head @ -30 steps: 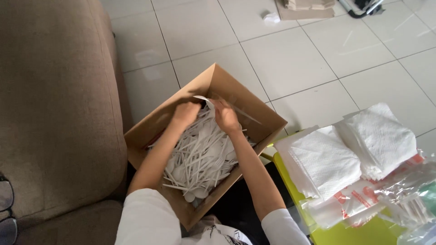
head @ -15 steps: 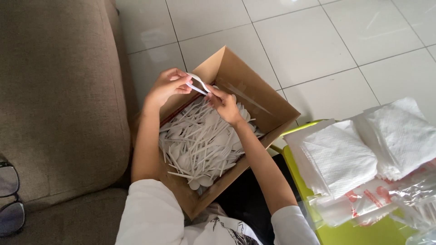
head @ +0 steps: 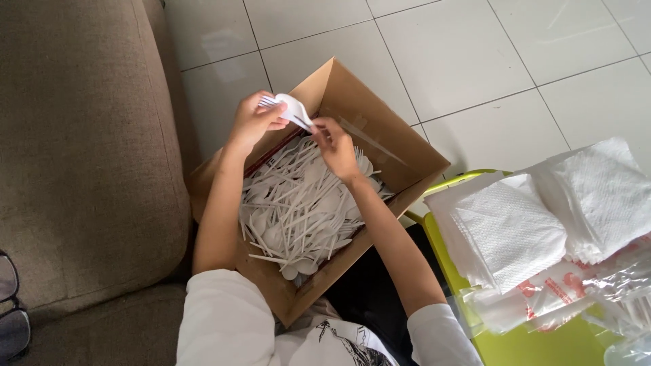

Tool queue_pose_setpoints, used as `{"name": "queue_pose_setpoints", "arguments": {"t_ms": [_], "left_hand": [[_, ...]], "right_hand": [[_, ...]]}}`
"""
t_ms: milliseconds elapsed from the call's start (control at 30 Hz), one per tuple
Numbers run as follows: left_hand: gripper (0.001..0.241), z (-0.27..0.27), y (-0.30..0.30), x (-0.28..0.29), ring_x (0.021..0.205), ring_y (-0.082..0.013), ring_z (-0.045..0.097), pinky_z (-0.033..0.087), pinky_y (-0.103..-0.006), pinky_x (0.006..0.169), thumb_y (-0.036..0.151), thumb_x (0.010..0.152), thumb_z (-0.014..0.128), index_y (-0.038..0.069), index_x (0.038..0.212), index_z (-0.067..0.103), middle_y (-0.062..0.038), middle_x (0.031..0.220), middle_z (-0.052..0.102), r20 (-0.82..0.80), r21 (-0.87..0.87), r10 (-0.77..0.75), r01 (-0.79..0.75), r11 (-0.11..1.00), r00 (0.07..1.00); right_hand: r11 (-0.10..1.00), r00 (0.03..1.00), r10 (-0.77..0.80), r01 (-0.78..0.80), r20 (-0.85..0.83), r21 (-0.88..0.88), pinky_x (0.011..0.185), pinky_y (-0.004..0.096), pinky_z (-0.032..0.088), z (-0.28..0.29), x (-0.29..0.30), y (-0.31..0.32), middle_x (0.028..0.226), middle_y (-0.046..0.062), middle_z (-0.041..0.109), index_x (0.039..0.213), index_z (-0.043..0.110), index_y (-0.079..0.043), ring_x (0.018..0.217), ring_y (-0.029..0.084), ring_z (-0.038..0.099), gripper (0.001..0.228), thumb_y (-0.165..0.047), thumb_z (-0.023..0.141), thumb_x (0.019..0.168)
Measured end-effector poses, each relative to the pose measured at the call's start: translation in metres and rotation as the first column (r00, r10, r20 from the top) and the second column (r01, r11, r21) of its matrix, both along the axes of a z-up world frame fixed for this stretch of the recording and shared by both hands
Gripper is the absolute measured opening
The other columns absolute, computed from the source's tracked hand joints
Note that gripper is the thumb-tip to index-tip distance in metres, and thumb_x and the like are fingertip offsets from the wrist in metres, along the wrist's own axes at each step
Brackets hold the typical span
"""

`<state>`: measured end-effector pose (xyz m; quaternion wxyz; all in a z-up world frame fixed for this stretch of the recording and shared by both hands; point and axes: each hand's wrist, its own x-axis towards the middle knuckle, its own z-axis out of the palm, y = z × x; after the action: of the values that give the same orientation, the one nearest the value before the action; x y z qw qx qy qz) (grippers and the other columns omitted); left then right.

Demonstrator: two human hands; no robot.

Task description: Wrapping individual plastic spoons in paper napkins at a workspace.

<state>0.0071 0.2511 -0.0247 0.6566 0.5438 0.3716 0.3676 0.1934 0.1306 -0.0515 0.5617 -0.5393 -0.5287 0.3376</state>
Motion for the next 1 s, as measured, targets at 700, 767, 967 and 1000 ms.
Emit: {"name": "queue_pose_setpoints", "arguments": {"t_ms": [700, 767, 967, 1000], "left_hand": [[0.050, -0.013, -0.005, 0.023, 0.097, -0.0275, 0.073, 0.067, -0.0379, 0.076, 0.019, 0.086, 0.092, 0.006, 0.120, 0.058, -0.013, 0.106, 0.058, 0.044, 0.206, -0.009, 0.000, 0.979, 0.999], [0.043, -0.012, -0.004, 0.022, 0.092, -0.0272, 0.074, 0.068, -0.0380, 0.071, 0.019, 0.087, 0.091, 0.004, 0.112, 0.059, -0.013, 0.100, 0.060, 0.054, 0.176, 0.014, -0.023, 0.984, 0.998], [0.031, 0.028, -0.033, 0.032, 0.091, -0.0263, 0.072, 0.068, -0.0376, 0.068, 0.019, 0.095, 0.080, 0.005, 0.114, 0.060, -0.018, 0.101, 0.065, -0.057, 0.247, -0.008, 0.022, 0.969, 0.998], [0.029, 0.033, -0.036, 0.032, 0.093, -0.0253, 0.073, 0.068, -0.0366, 0.070, 0.017, 0.097, 0.075, 0.005, 0.119, 0.058, -0.019, 0.104, 0.069, -0.043, 0.291, -0.045, 0.056, 0.955, 0.998]], "right_hand": [[0.981, 0.932, 0.161, -0.186, -0.325, -0.047, 0.040, 0.022, 0.039, 0.004, 0.005, -0.002, 0.060, 0.009, 0.059, 0.107, 0.067, -0.003, 0.041, 0.011, 0.050, 0.009, -0.010, 0.066, 0.101], [0.989, 0.975, 0.134, -0.142, -0.176, -0.038, 0.041, 0.023, 0.044, -0.003, 0.003, -0.002, 0.058, 0.009, 0.063, 0.101, 0.070, -0.004, 0.042, 0.013, 0.057, 0.013, -0.015, 0.064, 0.104], [0.996, 0.910, -0.084, 0.093, 0.407, -0.002, 0.061, 0.040, 0.056, -0.005, 0.002, -0.007, 0.072, 0.009, 0.072, 0.118, 0.070, -0.017, 0.065, 0.027, 0.071, 0.021, -0.032, 0.061, 0.106], [0.994, 0.944, -0.111, 0.106, 0.310, 0.031, 0.065, 0.039, 0.058, -0.003, 0.002, -0.006, 0.079, 0.011, 0.075, 0.120, 0.072, -0.017, 0.071, 0.027, 0.073, 0.020, -0.028, 0.064, 0.105]]}}
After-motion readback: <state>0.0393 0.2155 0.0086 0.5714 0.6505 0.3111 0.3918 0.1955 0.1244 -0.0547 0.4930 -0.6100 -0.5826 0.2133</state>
